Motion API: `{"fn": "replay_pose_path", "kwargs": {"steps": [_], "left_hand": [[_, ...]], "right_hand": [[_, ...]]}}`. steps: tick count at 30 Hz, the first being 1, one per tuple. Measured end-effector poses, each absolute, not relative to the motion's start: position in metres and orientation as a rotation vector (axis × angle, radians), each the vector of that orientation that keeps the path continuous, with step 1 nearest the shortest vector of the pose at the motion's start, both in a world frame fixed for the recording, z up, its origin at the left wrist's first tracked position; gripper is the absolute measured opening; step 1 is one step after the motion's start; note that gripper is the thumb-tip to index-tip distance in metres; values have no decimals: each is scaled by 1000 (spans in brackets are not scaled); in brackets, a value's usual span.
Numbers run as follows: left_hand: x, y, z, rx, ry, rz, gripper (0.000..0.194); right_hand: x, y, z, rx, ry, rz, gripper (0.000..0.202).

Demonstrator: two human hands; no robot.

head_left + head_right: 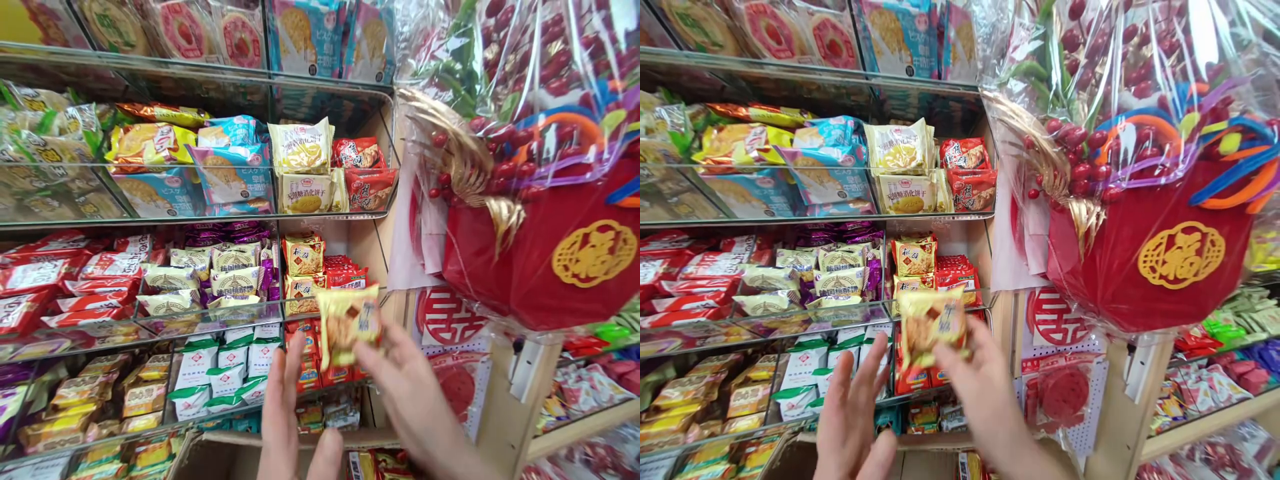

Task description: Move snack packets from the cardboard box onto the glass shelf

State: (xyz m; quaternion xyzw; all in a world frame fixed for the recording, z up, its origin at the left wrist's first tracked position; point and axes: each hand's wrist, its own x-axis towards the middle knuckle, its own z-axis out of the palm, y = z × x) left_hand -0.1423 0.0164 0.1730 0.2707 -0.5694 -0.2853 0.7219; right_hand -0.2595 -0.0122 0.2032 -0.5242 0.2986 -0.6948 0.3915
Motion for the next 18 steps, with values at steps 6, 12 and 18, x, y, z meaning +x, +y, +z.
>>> {"fn": "replay_pose_path", "kwargs": {"steps": [6,12,18], "left_hand": [[-94,-32,208,714,-1853,95,68],[-82,-80,254,643,-1951,634,62],[-85,-113,279,875,-2105,1024,51]], "right_hand": [[-310,-96,289,-2373,1129,-1985,28],[-292,-136,328,-2732,1214,-1407,28],[-277,-158,323,-2577,1385,-1345,43]]}}
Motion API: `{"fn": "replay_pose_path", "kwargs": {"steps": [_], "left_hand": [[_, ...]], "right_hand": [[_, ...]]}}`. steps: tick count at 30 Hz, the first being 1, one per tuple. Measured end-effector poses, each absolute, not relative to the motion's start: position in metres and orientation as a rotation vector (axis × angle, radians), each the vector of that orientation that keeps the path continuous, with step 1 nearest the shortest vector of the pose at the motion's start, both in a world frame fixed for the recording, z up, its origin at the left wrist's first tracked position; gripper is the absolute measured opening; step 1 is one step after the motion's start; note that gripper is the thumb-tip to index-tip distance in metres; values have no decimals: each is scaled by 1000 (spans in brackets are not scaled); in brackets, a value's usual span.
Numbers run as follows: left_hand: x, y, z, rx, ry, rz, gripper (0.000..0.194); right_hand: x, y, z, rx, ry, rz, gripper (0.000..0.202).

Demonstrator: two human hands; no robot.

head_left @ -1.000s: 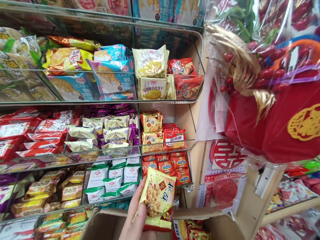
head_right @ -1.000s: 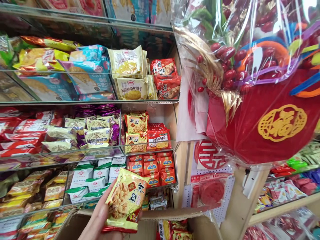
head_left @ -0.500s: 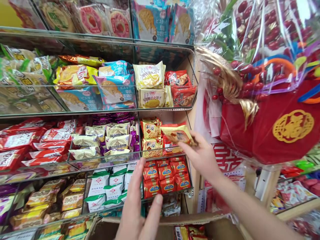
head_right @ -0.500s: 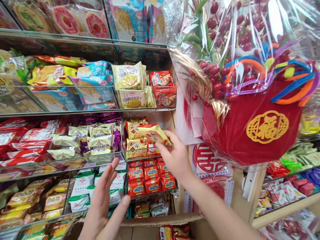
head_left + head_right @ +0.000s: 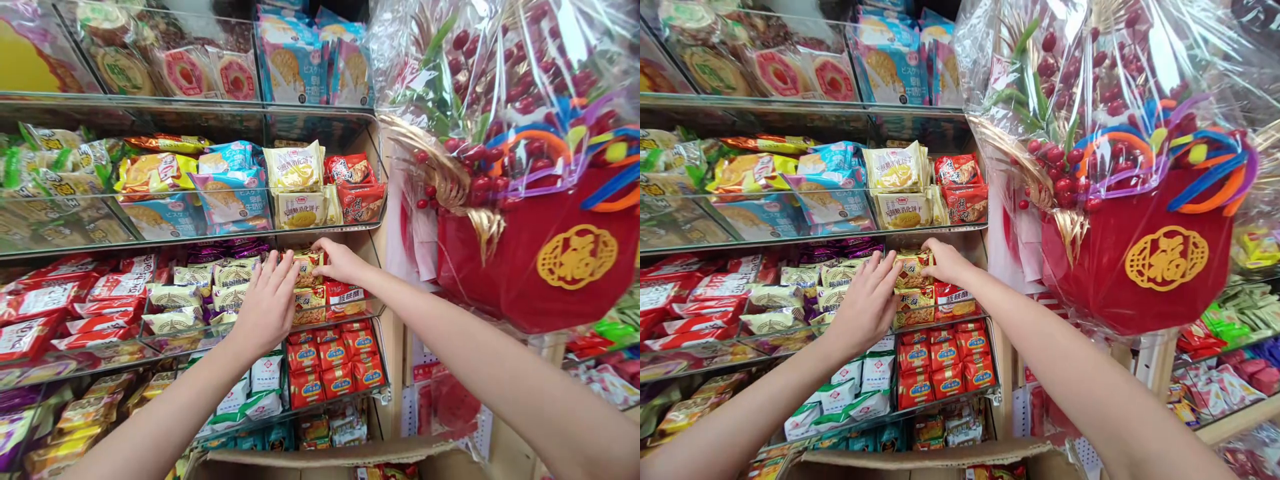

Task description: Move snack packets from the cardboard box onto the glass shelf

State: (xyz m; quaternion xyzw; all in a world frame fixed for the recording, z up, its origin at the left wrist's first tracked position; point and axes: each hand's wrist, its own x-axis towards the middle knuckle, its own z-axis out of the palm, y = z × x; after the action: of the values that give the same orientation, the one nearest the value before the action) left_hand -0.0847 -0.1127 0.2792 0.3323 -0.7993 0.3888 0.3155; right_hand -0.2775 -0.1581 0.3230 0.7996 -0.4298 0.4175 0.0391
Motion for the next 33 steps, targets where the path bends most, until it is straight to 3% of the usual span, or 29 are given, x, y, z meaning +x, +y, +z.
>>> {"fn": "replay_pose_path", "kwargs": {"steps": [12,24,29,33], "left_hand": [[-102,-118,295,1054,-2248,1127,52],[-100,-105,297,984,-2248,1144,47],[-73,-56,256,348,-2372,852,39],[-55,-14,181,298,-2876,230,28]], "right_hand": [[-283,-157,307,2424,-1504,1326,55],[-307,-120,295,2217,-1250,1510,30],[-321,-45,228,2341,-813,1482,10],[-320,6,142,2894,-783,773,17]]}}
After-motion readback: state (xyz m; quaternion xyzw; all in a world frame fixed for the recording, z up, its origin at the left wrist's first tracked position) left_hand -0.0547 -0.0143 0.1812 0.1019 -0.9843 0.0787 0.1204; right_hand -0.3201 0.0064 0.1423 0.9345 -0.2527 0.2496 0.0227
